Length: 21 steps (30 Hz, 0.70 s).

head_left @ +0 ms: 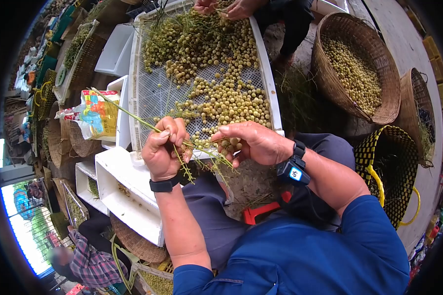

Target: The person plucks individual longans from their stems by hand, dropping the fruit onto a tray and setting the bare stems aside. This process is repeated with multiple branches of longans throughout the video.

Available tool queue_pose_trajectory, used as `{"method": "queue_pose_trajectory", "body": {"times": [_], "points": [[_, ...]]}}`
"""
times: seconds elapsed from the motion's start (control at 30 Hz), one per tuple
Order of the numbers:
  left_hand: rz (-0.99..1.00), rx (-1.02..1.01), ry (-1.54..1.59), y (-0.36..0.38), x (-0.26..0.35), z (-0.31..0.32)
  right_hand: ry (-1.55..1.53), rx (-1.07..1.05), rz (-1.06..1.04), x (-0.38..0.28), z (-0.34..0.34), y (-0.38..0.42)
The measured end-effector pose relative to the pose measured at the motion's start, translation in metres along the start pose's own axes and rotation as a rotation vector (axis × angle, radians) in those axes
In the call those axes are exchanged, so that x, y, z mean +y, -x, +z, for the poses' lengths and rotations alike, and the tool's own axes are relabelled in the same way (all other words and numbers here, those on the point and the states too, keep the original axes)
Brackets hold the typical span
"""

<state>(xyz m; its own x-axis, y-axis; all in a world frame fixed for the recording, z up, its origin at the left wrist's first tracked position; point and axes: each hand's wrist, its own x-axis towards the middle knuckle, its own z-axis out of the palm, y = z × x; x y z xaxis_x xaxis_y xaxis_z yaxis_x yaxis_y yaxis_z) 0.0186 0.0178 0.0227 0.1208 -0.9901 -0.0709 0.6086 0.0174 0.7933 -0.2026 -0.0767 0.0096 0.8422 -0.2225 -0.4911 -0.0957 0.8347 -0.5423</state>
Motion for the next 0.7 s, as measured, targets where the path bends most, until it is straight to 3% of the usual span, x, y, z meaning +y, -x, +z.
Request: {"method": "queue_pose_trajectory", "body": {"times": [0.23,0.7], "points": [[0.043,0.046,0.040,0.001,0.003,-0.004,-0.035,-0.140,0.018,0.010,-0.010,-0.011],[0.131,0.079,0.100,0.001,0.001,-0.004,-0.075,-0.096,0.013,-0.002,-0.015,-0.011]]}}
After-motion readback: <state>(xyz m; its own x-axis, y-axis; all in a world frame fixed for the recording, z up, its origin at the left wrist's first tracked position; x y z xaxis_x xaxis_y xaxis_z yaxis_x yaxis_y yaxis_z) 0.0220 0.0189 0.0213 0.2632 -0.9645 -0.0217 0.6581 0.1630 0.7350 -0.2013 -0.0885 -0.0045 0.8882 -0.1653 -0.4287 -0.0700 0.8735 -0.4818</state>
